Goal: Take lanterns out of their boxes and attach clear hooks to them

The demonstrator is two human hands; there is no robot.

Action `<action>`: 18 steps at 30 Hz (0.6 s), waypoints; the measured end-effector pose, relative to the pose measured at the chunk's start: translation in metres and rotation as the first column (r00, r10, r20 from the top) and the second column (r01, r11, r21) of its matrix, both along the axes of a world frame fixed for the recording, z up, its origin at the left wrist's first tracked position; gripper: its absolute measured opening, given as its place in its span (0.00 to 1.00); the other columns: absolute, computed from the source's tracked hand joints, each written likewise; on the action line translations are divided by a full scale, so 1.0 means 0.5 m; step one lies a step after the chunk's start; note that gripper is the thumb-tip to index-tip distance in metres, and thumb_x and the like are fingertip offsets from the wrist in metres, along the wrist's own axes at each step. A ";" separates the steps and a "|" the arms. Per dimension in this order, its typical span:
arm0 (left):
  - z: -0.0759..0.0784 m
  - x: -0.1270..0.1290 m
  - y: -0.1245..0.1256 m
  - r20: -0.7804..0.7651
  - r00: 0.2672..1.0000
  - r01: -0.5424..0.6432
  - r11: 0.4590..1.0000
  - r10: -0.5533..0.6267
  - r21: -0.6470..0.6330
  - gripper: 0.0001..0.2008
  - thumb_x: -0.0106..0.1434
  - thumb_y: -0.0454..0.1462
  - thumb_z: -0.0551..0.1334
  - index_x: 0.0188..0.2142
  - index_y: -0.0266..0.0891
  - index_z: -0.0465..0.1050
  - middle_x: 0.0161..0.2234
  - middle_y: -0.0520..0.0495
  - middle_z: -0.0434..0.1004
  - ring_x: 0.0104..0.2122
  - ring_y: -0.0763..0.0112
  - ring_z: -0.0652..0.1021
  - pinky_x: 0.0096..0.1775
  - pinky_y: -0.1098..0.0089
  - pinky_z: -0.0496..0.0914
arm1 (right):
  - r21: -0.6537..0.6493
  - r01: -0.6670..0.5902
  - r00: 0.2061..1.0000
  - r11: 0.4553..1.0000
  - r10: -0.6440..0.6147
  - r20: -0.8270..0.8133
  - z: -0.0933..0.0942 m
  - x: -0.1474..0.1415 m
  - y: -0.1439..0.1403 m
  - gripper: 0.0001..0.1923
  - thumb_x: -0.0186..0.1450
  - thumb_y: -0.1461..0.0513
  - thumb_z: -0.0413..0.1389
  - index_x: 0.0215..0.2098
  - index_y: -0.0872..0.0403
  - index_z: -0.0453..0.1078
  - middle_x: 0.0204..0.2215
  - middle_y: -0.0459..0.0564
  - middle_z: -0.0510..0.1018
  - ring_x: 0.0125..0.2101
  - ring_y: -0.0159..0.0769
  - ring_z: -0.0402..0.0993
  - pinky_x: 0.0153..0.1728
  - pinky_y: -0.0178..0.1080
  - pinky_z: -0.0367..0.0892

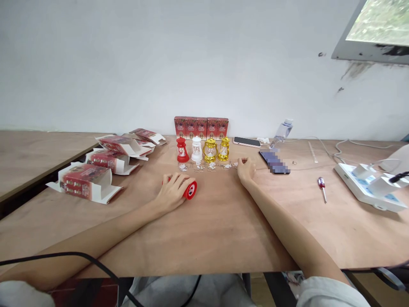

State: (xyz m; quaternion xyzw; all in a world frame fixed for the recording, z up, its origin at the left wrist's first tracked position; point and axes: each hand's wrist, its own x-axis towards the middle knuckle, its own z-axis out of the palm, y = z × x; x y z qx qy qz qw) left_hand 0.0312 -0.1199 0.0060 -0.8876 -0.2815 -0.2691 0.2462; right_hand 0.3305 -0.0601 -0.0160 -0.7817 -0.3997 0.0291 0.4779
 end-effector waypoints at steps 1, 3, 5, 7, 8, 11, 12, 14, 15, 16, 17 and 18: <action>0.000 0.000 0.000 -0.002 1.000 0.007 1.000 -0.007 0.003 0.19 0.56 0.27 0.53 0.47 0.37 0.68 0.42 0.41 0.73 0.40 0.62 0.68 0.38 0.62 0.54 | 0.018 -0.012 1.000 1.000 0.012 0.014 0.004 -0.001 0.000 0.11 0.59 0.57 0.48 0.31 0.55 0.69 0.34 0.55 0.77 0.37 0.41 0.70 0.40 0.41 0.61; -0.001 -0.001 0.000 -0.003 1.000 0.019 1.000 -0.019 0.010 0.18 0.58 0.28 0.53 0.47 0.38 0.68 0.42 0.41 0.73 0.40 0.62 0.68 0.38 0.63 0.55 | 0.070 -0.047 0.996 0.996 0.042 0.074 0.019 -0.003 0.003 0.12 0.60 0.56 0.49 0.32 0.55 0.70 0.35 0.54 0.77 0.38 0.41 0.68 0.43 0.41 0.59; -0.001 -0.001 -0.001 0.003 1.000 0.025 1.000 -0.025 0.016 0.17 0.59 0.28 0.53 0.47 0.38 0.68 0.42 0.42 0.73 0.40 0.63 0.69 0.38 0.63 0.55 | 0.132 -0.093 0.986 0.987 0.072 0.152 0.043 -0.004 0.013 0.14 0.60 0.55 0.49 0.32 0.55 0.70 0.35 0.54 0.77 0.38 0.40 0.67 0.43 0.42 0.58; -0.001 -0.002 -0.002 0.005 0.999 0.032 0.999 -0.032 0.025 0.16 0.59 0.29 0.53 0.47 0.37 0.68 0.42 0.42 0.74 0.40 0.63 0.69 0.38 0.63 0.55 | 0.188 -0.142 0.973 0.972 0.102 0.209 0.076 -0.006 0.029 0.14 0.61 0.55 0.49 0.33 0.56 0.71 0.35 0.53 0.77 0.36 0.39 0.67 0.43 0.41 0.58; 0.000 -0.002 -0.002 0.006 0.999 0.035 0.999 -0.035 0.031 0.16 0.59 0.29 0.53 0.47 0.37 0.68 0.42 0.42 0.74 0.40 0.63 0.69 0.38 0.63 0.55 | 0.202 -0.166 0.968 0.965 0.120 0.222 0.094 -0.008 0.038 0.14 0.62 0.55 0.49 0.33 0.56 0.71 0.35 0.53 0.77 0.36 0.39 0.67 0.42 0.41 0.59; 0.001 -0.002 -0.003 0.007 0.999 0.039 0.999 -0.040 0.038 0.16 0.59 0.29 0.53 0.46 0.37 0.68 0.42 0.42 0.74 0.40 0.63 0.69 0.38 0.63 0.54 | 0.183 -0.240 0.951 0.953 0.192 0.242 0.142 -0.016 0.065 0.13 0.61 0.56 0.51 0.34 0.56 0.73 0.34 0.53 0.78 0.36 0.38 0.69 0.41 0.40 0.59; 0.002 -0.002 -0.003 0.011 0.999 0.040 0.998 -0.041 0.043 0.16 0.59 0.28 0.52 0.46 0.37 0.68 0.41 0.42 0.74 0.40 0.63 0.69 0.38 0.63 0.54 | 0.165 -0.256 0.946 0.953 0.212 0.243 0.154 -0.020 0.073 0.13 0.61 0.57 0.51 0.35 0.57 0.73 0.34 0.53 0.78 0.35 0.38 0.69 0.41 0.40 0.60; 0.003 -0.002 -0.004 0.012 0.999 0.041 0.998 -0.041 0.052 0.16 0.59 0.28 0.52 0.46 0.37 0.69 0.41 0.42 0.74 0.40 0.64 0.69 0.38 0.63 0.55 | 0.126 -0.272 0.939 0.954 0.234 0.254 0.169 -0.027 0.085 0.14 0.62 0.57 0.51 0.38 0.57 0.73 0.35 0.53 0.77 0.35 0.39 0.70 0.41 0.40 0.60; 0.003 -0.001 -0.004 0.011 0.999 0.040 0.998 -0.041 0.052 0.16 0.60 0.29 0.52 0.46 0.37 0.69 0.41 0.42 0.74 0.40 0.64 0.69 0.38 0.63 0.55 | 0.108 -0.275 0.933 0.955 0.238 0.271 0.172 -0.030 0.089 0.15 0.62 0.56 0.51 0.39 0.56 0.73 0.36 0.53 0.77 0.36 0.39 0.70 0.41 0.41 0.60; 0.003 -0.001 -0.004 0.009 0.999 0.038 0.998 -0.039 0.048 0.16 0.60 0.29 0.52 0.46 0.37 0.69 0.41 0.42 0.74 0.40 0.64 0.69 0.39 0.63 0.55 | 0.088 -0.276 0.924 0.957 0.239 0.300 0.174 -0.033 0.092 0.16 0.62 0.56 0.51 0.41 0.56 0.73 0.36 0.53 0.77 0.37 0.40 0.70 0.41 0.41 0.60; 0.003 -0.001 -0.004 0.006 0.999 0.037 0.998 -0.038 0.041 0.16 0.60 0.29 0.52 0.46 0.38 0.69 0.41 0.42 0.74 0.40 0.64 0.69 0.39 0.63 0.55 | 0.064 -0.277 0.911 0.959 0.241 0.336 0.175 -0.036 0.094 0.17 0.62 0.55 0.52 0.43 0.56 0.72 0.37 0.53 0.76 0.38 0.41 0.69 0.42 0.42 0.60; 0.002 -0.001 -0.004 0.003 0.999 0.037 0.999 -0.037 0.033 0.16 0.60 0.29 0.52 0.47 0.38 0.69 0.41 0.42 0.74 0.40 0.64 0.69 0.39 0.63 0.55 | 0.036 -0.280 0.894 0.959 0.247 0.374 0.174 -0.038 0.096 0.19 0.62 0.54 0.52 0.46 0.55 0.72 0.38 0.54 0.76 0.39 0.42 0.69 0.42 0.42 0.60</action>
